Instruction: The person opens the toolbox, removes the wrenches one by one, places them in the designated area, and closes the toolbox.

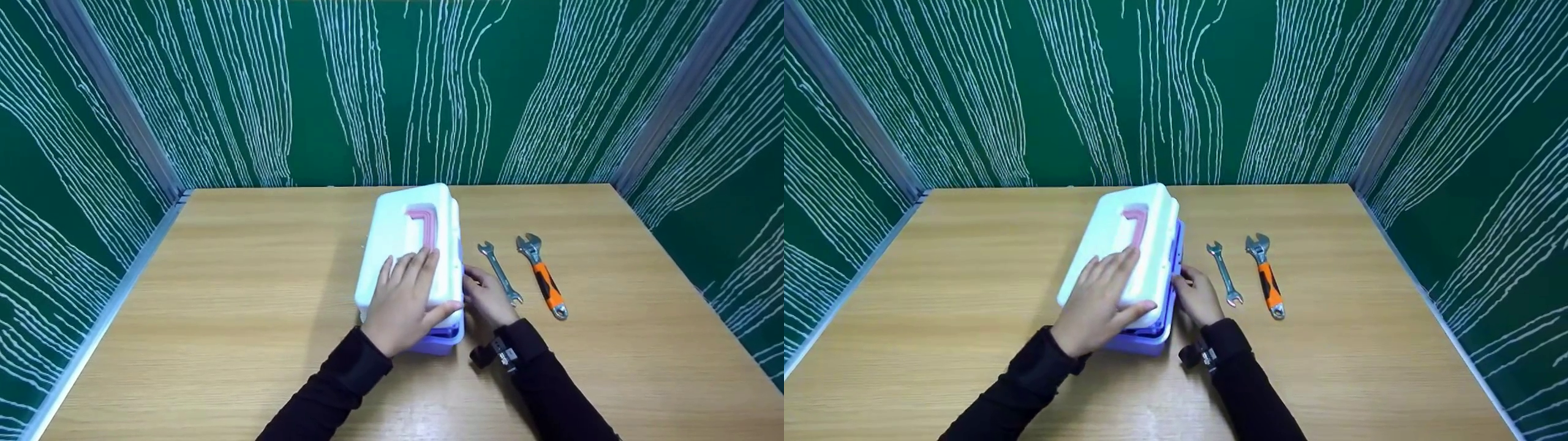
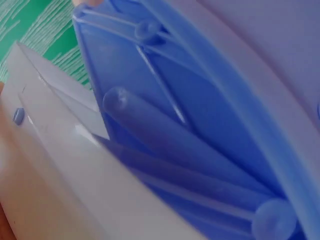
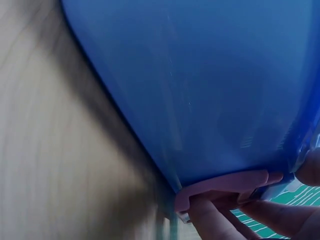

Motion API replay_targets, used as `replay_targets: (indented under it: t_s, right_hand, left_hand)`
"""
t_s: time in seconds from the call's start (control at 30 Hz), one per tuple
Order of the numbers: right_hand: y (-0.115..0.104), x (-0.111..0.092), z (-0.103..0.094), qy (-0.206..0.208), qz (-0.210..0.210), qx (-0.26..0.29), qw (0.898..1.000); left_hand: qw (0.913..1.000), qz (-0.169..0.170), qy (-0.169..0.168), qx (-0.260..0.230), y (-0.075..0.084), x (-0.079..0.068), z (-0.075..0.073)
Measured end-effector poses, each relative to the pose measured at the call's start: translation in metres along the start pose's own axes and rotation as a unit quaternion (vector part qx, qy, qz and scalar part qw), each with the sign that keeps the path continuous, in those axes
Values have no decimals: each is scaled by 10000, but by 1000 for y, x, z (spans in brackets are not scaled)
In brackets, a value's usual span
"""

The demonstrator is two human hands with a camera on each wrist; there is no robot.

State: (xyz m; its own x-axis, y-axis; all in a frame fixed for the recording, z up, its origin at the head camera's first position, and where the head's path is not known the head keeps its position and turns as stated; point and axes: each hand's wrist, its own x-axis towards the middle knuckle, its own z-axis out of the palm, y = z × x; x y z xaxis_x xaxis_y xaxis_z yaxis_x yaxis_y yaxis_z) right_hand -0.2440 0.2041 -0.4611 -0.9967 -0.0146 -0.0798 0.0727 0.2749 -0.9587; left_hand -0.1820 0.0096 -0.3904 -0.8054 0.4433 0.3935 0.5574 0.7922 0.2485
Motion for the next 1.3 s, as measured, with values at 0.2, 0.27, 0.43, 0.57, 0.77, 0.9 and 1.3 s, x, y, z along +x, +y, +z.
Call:
replay_targets:
  t_s: [0.2,0.27,0.43,0.57,0.77,0.9,1.3]
  right_hand:
    - [0,-1,1,68,-141,17,9999]
    - [0,-1,0,113,-197,-32,9997]
    - [-1,-1,-1,207,-172,-248,9993]
    - [-1,-1,-2,219,-140,-394,9989]
    - [0,0,-3,156,-85,-219,9996]
    - [1,1,-3,172,-88,-234,9995]
    - [1,7,-23,-929,-666,-1038,9880]
  left_hand:
    - [9971,229,160,707,5,0,8]
    - [9952,289,200,916,7,0,11]
    - [9900,408,194,1336,11,0,20]
    - [9825,551,203,1770,15,-1,28]
    - [9762,555,185,2091,18,-1,35]
    - [9726,576,253,2238,17,-1,36]
    - [9657,600,313,2508,18,-1,38]
